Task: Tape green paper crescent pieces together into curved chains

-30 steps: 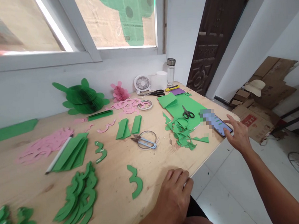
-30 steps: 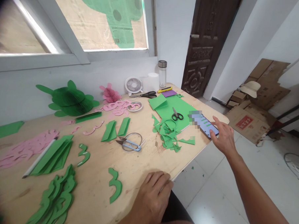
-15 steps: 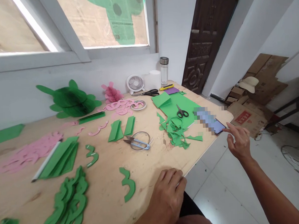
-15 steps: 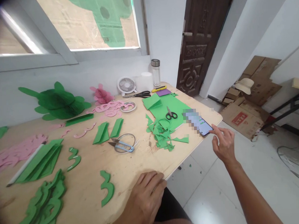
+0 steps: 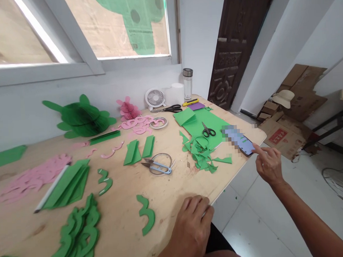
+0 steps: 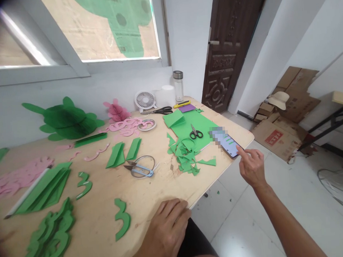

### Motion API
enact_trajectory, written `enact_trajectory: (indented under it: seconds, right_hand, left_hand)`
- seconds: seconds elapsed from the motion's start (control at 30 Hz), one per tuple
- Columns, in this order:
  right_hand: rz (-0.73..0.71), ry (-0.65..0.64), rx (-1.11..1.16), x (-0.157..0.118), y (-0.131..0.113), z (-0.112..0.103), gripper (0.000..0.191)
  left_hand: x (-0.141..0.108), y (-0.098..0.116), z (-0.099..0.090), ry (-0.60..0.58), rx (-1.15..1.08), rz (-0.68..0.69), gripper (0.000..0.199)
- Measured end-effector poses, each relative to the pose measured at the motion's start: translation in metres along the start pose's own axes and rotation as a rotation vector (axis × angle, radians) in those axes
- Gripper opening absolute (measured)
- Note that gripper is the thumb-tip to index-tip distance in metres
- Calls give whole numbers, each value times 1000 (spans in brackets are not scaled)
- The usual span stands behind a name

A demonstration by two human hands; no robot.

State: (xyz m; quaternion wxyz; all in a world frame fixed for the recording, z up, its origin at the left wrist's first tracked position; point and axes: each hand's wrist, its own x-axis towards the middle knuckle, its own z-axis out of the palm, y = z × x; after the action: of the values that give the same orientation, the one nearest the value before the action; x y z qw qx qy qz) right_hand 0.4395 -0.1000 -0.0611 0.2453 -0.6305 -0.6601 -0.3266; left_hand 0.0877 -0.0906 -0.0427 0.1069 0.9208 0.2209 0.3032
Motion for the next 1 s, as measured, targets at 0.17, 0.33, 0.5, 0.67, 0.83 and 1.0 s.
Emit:
enact_trajectory:
  seconds: [0.17,0.33,0.5,0.67,0.83,1.0]
  right_hand:
    - [-5,-7,-1,-3,-1,0,64]
    - [1,-41,-9,-8,0,2,60]
    - [-40,-62,24,-13,4,3,58]
    - [-12,-35,82,-14,3,4,59]
    - [15,-23,114,-13,0,4,60]
    - [7,-42,110,-14,1,3,57]
  left_hand:
    - [0,-1,3,37,24,19,26]
    - [0,-3,3,49,34,34,25]
    - [0,-5,4,54,31,54,26]
    - [0,-7,7,80,65,73,25]
    - [-1,-8,7,93,83,91,25]
    - [-1,-9,8,84,79,92,26]
